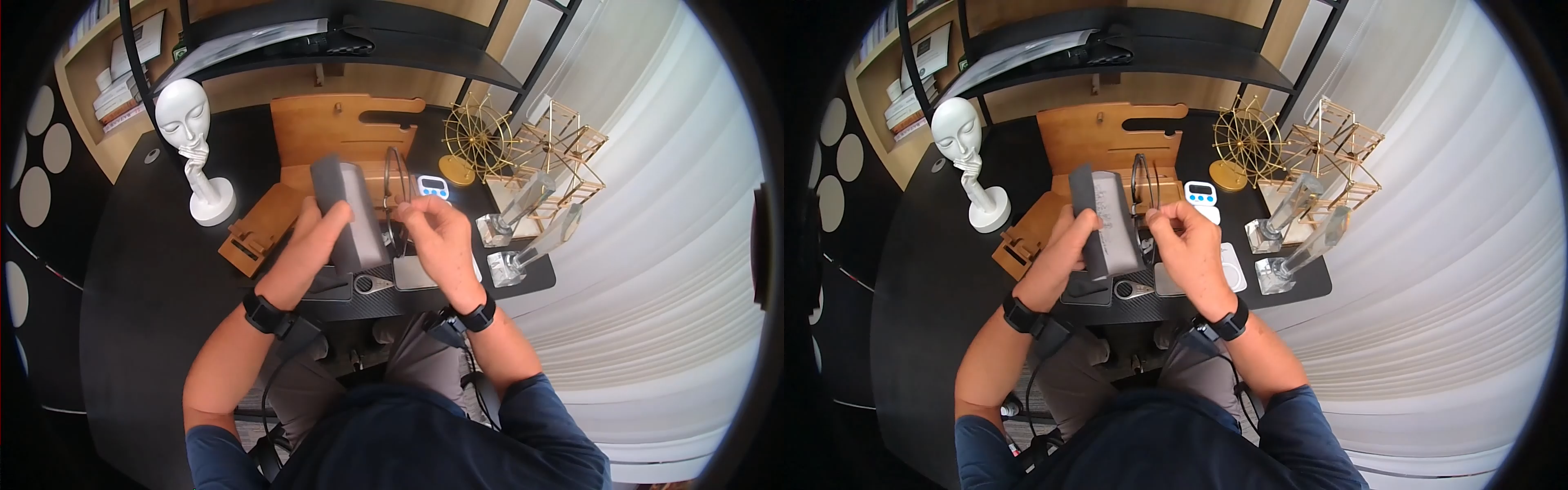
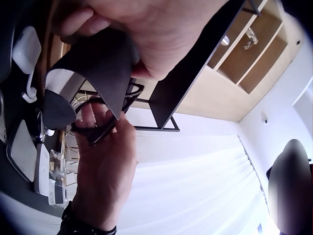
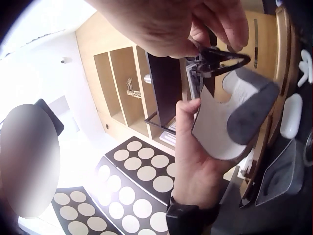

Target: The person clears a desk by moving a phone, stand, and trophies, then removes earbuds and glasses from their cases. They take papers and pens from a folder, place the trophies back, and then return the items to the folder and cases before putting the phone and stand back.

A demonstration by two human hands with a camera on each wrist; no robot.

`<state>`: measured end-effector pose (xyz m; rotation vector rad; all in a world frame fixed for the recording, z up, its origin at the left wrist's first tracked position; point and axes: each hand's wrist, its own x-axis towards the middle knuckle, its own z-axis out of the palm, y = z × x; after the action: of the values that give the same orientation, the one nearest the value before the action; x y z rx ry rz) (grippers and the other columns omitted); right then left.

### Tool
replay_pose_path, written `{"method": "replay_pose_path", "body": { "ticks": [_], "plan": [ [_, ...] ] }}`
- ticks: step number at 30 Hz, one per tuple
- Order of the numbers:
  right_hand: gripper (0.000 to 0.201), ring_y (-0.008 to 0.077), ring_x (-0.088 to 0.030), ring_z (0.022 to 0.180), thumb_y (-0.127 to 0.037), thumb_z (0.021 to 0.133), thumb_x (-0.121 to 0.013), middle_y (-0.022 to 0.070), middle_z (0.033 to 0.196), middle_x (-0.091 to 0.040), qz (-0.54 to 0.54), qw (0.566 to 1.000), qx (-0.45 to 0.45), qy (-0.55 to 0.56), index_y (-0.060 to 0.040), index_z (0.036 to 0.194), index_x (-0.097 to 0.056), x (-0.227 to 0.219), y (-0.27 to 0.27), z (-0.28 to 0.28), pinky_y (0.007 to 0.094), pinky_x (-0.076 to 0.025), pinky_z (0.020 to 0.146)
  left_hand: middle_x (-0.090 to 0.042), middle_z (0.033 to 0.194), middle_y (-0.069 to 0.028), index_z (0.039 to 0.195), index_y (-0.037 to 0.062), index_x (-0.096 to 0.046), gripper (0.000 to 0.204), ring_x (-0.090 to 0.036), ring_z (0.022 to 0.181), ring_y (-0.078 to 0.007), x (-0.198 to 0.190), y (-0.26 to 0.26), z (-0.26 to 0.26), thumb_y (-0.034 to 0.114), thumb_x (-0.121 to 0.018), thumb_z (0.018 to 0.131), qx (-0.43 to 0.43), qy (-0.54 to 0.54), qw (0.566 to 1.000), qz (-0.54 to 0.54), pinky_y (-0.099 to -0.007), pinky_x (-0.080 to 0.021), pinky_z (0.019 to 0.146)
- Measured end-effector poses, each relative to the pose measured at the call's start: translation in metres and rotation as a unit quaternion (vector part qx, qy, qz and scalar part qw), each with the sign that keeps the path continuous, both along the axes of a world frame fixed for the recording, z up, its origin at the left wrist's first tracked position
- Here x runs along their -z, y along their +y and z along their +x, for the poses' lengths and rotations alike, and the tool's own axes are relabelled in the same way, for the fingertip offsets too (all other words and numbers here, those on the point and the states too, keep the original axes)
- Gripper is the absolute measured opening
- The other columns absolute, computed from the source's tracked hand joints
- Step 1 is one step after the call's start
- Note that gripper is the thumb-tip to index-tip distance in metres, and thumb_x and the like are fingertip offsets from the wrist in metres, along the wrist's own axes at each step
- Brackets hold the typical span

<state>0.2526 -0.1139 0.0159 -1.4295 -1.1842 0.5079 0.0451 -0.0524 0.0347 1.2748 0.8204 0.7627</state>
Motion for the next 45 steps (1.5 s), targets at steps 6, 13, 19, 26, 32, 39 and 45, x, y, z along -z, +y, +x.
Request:
{"method": "replay_pose_path", "body": {
  "ticks": [6, 13, 19, 26, 32, 39, 45],
  "plan": [
    [0.034, 0.0249, -0.075, 0.069, -0.03, 0.093, -0.076, 0.0182, 0.072, -0.074, -0.053, 0.976, 0.078, -0.195, 0.003, 0.091, -0.078, -0.008, 0.033, 0.045, 0.036, -0.057, 0.068, -0.059, 0.122, -0.0075, 0.131, 0.0087, -0.054, 0.058, -0.061, 0.109, -0.0164, -0.014, 0.017, 0.007, 0.053, -0.063, 0.095, -0.027, 0.068, 0.997, -0.033, -0.0309, -0.047, 0.091],
    [0.031, 0.0437, -0.075, 0.081, -0.031, 0.09, -0.071, 0.0249, 0.081, -0.075, -0.094, 0.93, 0.112, -0.337, -0.0014, 0.088, -0.079, 0.0, 0.075, 0.067, 0.0495, -0.06, 0.078, -0.061, 0.113, -0.0036, 0.127, 0.0062, -0.057, 0.065, -0.059, 0.095, -0.0109, 0.003, 0.064, 0.064, 0.06, -0.064, 0.092, 0.016, 0.037, 0.999, -0.02, -0.0235, -0.042, 0.08],
    [0.029, 0.0439, -0.075, 0.081, -0.031, 0.09, -0.072, 0.0238, 0.08, -0.075, -0.09, 0.932, 0.119, -0.331, -0.0025, 0.086, -0.079, -0.004, 0.058, 0.08, 0.0506, -0.06, 0.077, -0.058, 0.108, -0.0023, 0.122, 0.0089, -0.058, 0.062, -0.053, 0.085, -0.0097, 0.008, 0.073, 0.079, 0.062, -0.063, 0.091, 0.012, 0.088, 0.996, -0.002, -0.0246, -0.039, 0.073],
    [0.025, 0.0427, -0.073, 0.082, -0.025, 0.088, -0.073, 0.0228, 0.083, -0.075, -0.093, 0.93, 0.145, -0.324, -0.0003, 0.084, -0.076, -0.019, -0.012, 0.088, 0.0503, -0.058, 0.076, -0.05, 0.079, 0.0073, 0.101, 0.0134, -0.063, 0.037, -0.038, 0.06, -0.004, -0.019, 0.031, 0.09, 0.05, -0.06, 0.096, 0.088, 0.037, 0.994, -0.051, -0.0231, -0.025, 0.055],
    [0.027, 0.0426, -0.074, 0.081, -0.027, 0.09, -0.073, 0.0226, 0.082, -0.075, -0.147, 0.917, 0.124, -0.35, -0.0006, 0.084, -0.076, -0.012, -0.054, 0.09, 0.05, -0.058, 0.076, -0.054, 0.077, 0.0072, 0.098, 0.013, -0.063, 0.037, -0.042, 0.06, -0.0021, -0.011, -0.004, 0.103, 0.05, -0.059, 0.096, 0.1, 0.053, 0.991, -0.069, -0.0232, -0.026, 0.054],
    [0.03, 0.0417, -0.074, 0.077, -0.031, 0.091, -0.071, 0.0215, 0.083, -0.075, -0.156, 0.895, 0.109, -0.403, -0.0018, 0.084, -0.075, 0.011, -0.054, 0.089, 0.0518, -0.059, 0.073, -0.058, 0.088, 0.0031, 0.109, 0.0108, -0.059, 0.043, -0.048, 0.068, -0.003, 0.022, -0.005, 0.108, 0.051, -0.062, 0.095, 0.09, 0.065, 0.992, -0.057, -0.0228, -0.03, 0.058],
    [0.034, 0.0404, -0.074, 0.077, -0.034, 0.093, -0.072, 0.0204, 0.083, -0.075, -0.161, 0.889, 0.115, -0.412, -0.0019, 0.085, -0.076, 0.019, -0.052, 0.086, 0.0511, -0.059, 0.072, -0.059, 0.095, 0.0011, 0.115, 0.0096, -0.058, 0.047, -0.05, 0.073, -0.0051, 0.01, -0.017, 0.097, 0.051, -0.063, 0.095, 0.08, 0.089, 0.991, -0.057, -0.0216, -0.032, 0.061]
  ]
}}
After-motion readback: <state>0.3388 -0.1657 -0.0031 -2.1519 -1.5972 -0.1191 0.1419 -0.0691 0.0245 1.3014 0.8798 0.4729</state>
